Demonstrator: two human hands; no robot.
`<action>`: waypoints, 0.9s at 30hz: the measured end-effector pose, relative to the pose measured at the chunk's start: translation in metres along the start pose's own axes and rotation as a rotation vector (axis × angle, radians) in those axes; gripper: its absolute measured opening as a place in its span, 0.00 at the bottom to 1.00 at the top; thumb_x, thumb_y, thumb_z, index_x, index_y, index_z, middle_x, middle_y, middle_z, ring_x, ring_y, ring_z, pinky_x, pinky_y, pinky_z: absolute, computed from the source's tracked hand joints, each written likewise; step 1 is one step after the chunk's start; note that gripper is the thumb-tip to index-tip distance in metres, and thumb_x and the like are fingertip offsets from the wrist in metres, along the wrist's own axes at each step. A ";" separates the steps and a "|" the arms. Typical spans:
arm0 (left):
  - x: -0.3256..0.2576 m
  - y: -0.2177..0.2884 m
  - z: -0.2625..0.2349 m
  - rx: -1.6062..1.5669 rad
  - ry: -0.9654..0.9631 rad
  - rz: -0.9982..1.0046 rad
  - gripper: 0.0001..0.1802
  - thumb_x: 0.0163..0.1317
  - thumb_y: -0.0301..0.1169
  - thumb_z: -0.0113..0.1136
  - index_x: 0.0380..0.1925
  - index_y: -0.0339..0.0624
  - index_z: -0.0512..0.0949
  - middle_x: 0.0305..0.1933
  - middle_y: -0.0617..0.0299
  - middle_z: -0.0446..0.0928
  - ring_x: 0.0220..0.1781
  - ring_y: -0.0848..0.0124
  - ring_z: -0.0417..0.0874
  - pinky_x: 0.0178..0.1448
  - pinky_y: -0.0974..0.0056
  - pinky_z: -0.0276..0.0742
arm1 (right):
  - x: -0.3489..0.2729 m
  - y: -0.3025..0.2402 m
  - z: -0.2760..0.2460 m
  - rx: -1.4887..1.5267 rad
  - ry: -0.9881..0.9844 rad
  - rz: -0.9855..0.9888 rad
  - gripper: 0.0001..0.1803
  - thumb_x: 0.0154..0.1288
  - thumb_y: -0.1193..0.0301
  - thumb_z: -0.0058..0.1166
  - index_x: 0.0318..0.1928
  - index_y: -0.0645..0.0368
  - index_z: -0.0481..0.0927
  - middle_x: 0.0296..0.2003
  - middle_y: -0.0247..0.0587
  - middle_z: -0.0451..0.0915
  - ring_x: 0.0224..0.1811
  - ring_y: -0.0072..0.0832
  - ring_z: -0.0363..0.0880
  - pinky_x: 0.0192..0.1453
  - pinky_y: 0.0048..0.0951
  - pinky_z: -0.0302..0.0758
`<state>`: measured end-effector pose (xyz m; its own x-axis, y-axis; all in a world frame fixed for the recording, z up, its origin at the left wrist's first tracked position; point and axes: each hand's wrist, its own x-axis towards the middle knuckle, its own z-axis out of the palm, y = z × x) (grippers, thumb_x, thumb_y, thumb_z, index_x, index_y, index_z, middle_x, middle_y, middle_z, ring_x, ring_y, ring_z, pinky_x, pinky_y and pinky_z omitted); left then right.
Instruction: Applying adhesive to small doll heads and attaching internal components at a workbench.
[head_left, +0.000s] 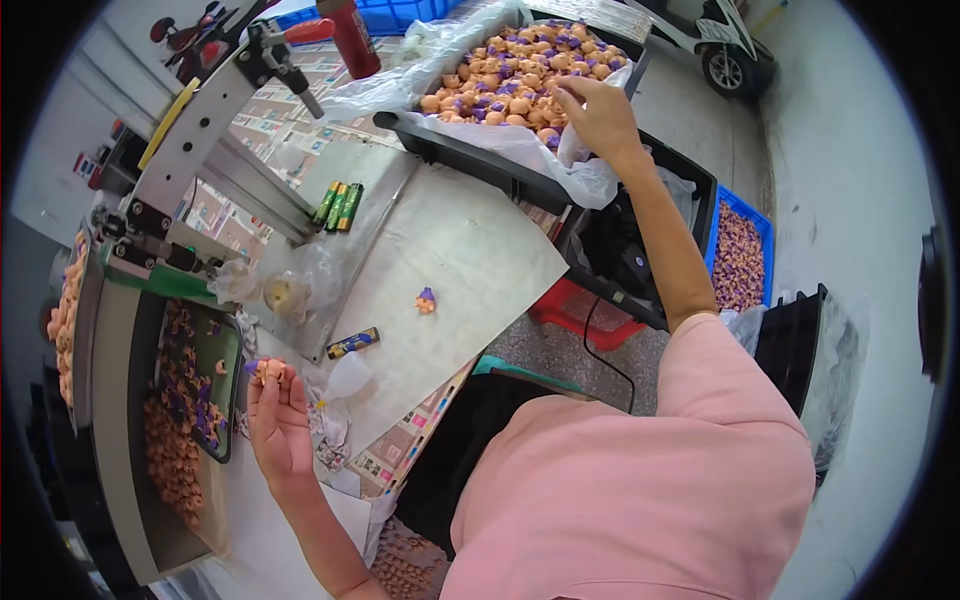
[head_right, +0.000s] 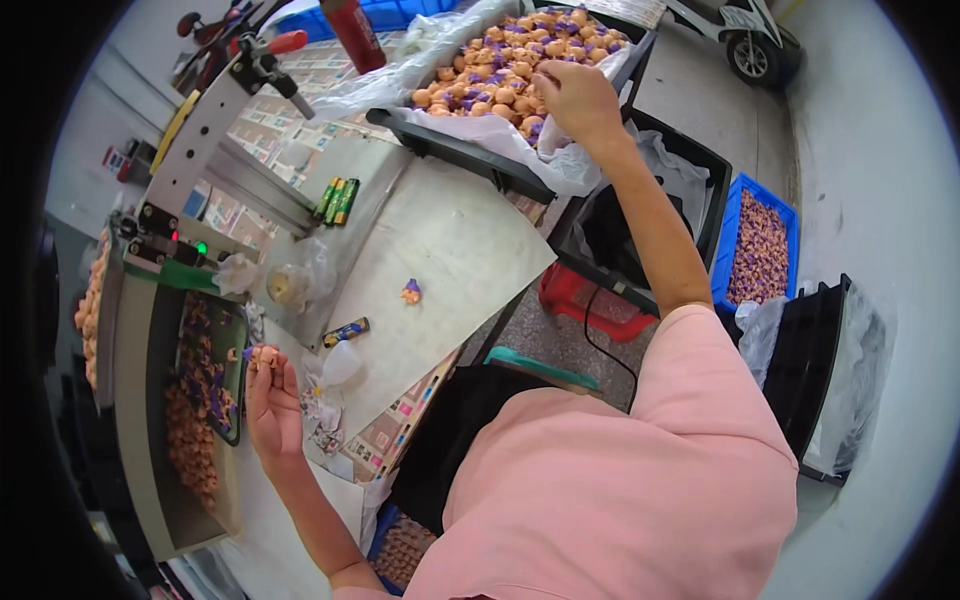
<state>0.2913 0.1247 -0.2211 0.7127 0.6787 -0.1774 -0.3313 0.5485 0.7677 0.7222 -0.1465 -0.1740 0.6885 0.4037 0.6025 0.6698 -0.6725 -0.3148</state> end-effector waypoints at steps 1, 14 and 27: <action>0.011 -0.003 0.004 0.017 0.001 -0.002 0.14 0.67 0.23 0.52 0.53 0.39 0.72 0.50 0.58 0.77 0.50 0.70 0.81 0.55 0.67 0.80 | 0.003 0.002 0.001 0.097 0.061 -0.024 0.15 0.62 0.64 0.56 0.42 0.61 0.83 0.35 0.48 0.84 0.36 0.39 0.82 0.42 0.34 0.77; 0.130 -0.014 -0.033 0.567 0.175 0.245 0.04 0.59 0.28 0.65 0.33 0.41 0.80 0.28 0.73 0.76 0.29 0.82 0.70 0.32 0.74 0.63 | -0.063 -0.147 0.015 0.674 -0.177 -0.466 0.05 0.58 0.80 0.59 0.37 0.63 0.83 0.32 0.42 0.82 0.33 0.33 0.80 0.38 0.29 0.75; 0.135 0.022 -0.097 1.165 0.319 0.764 0.16 0.46 0.27 0.70 0.32 0.34 0.74 0.42 0.58 0.70 0.37 0.67 0.73 0.38 0.65 0.72 | -0.098 -0.270 0.036 0.824 -0.427 -0.553 0.06 0.56 0.80 0.60 0.36 0.64 0.83 0.28 0.42 0.82 0.28 0.29 0.79 0.32 0.26 0.73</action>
<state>0.3202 0.2758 -0.2877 0.3752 0.7840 0.4946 0.2354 -0.5967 0.7672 0.4840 0.0177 -0.1746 0.1670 0.8132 0.5575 0.7890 0.2289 -0.5702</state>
